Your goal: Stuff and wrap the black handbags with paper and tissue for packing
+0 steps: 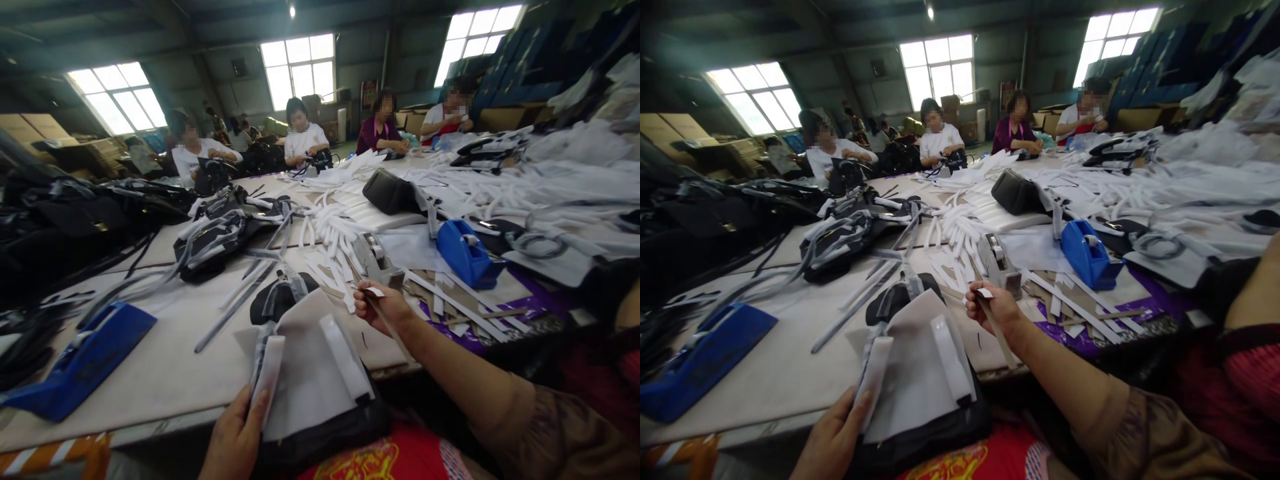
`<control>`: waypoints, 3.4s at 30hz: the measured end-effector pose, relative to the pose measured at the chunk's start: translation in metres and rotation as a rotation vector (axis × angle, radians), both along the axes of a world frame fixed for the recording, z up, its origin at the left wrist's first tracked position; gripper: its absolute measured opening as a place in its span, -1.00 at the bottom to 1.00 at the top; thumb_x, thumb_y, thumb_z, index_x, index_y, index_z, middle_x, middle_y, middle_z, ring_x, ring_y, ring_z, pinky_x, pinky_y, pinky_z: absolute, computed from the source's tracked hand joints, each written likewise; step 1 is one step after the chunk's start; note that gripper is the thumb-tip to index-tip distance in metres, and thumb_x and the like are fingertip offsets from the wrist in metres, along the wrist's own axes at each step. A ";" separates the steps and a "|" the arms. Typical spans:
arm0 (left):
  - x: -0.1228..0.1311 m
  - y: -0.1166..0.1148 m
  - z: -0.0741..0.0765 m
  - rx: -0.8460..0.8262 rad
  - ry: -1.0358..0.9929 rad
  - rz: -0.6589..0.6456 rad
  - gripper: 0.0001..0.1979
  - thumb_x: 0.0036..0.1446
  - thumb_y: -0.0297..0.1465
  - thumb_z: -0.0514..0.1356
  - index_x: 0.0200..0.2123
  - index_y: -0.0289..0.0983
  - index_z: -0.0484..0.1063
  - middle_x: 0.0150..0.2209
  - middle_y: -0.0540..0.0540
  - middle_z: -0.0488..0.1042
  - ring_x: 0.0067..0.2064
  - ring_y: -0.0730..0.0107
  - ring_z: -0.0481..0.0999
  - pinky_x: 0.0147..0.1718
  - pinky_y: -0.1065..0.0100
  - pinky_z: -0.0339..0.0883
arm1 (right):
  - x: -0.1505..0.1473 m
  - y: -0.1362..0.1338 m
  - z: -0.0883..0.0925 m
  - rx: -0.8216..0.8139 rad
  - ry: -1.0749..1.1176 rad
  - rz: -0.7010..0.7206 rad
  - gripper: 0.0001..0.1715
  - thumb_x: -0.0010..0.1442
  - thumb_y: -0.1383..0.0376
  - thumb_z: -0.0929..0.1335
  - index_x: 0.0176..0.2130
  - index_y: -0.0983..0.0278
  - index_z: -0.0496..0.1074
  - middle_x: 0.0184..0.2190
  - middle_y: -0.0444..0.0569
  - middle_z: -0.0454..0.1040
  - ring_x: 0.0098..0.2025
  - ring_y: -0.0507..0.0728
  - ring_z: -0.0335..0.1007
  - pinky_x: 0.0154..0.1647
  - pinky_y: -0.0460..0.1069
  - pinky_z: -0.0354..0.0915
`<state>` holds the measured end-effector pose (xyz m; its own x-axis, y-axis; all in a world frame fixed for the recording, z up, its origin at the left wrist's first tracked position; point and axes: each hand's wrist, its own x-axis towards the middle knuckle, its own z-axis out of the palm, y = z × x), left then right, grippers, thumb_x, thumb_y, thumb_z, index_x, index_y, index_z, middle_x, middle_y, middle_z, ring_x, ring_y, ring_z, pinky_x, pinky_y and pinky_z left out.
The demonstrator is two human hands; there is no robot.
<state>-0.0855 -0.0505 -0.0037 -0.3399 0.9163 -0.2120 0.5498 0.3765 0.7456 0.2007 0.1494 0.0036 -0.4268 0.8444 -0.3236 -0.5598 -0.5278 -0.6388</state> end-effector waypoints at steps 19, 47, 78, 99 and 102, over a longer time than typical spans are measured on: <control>0.000 -0.005 0.007 0.046 -0.313 -0.012 -0.53 0.21 -0.05 0.13 -0.13 -0.34 0.55 -0.25 -0.12 0.58 -0.20 0.17 0.48 -0.25 0.34 0.31 | -0.068 -0.088 0.067 0.209 -0.330 0.647 -0.71 0.22 0.11 0.38 -0.22 0.23 0.26 -0.51 -0.24 0.33 -0.74 -0.16 -0.03 -0.78 -0.24 -0.14; -0.004 -0.003 0.014 0.017 -0.998 0.170 -0.53 0.02 -0.06 0.35 -0.29 -0.40 0.52 -0.49 -0.06 0.49 -0.44 0.42 0.40 -0.38 0.41 0.24 | -0.121 -0.099 0.048 0.270 -0.907 0.833 -0.87 0.25 0.40 0.27 -0.35 0.27 0.36 -0.69 -0.20 0.39 -0.76 -0.05 0.21 -0.74 -0.17 0.14; 0.011 -0.012 0.015 0.177 -0.239 0.023 -0.76 0.25 -0.26 0.13 -0.34 -0.28 0.48 -0.46 -0.04 0.43 -0.40 0.33 0.32 -0.39 0.35 0.08 | -0.125 -0.086 0.025 0.321 -0.850 0.949 -0.75 0.09 0.40 0.34 -0.20 0.26 0.53 -0.60 -0.16 0.46 -0.74 -0.05 0.25 -0.76 -0.17 0.13; 0.013 -0.017 0.008 0.156 0.064 -0.028 -0.77 0.32 -0.32 0.03 -0.33 -0.28 0.39 -0.33 -0.14 0.50 -0.30 0.26 0.45 -0.29 0.31 0.26 | -0.149 -0.116 0.012 -0.063 -0.512 0.580 -0.69 -0.18 0.25 0.57 -0.41 0.34 0.53 -0.57 -0.13 0.45 -0.55 -0.03 0.26 -0.56 -0.12 0.16; 0.015 -0.018 0.006 0.147 0.161 -0.034 -0.75 0.32 -0.32 0.00 -0.34 -0.29 0.37 -0.35 -0.16 0.50 -0.32 0.26 0.45 -0.32 0.31 0.24 | -0.158 -0.124 0.007 -0.130 -0.493 0.491 -0.65 -0.21 0.26 0.59 -0.40 0.34 0.52 -0.55 -0.12 0.50 -0.56 -0.02 0.29 -0.55 -0.11 0.20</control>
<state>-0.0704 -0.0685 0.0024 -0.3270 0.9448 -0.0206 0.6769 0.2494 0.6925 0.0431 0.0252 0.0106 -0.5261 0.5337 -0.6621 0.1004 -0.7341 -0.6716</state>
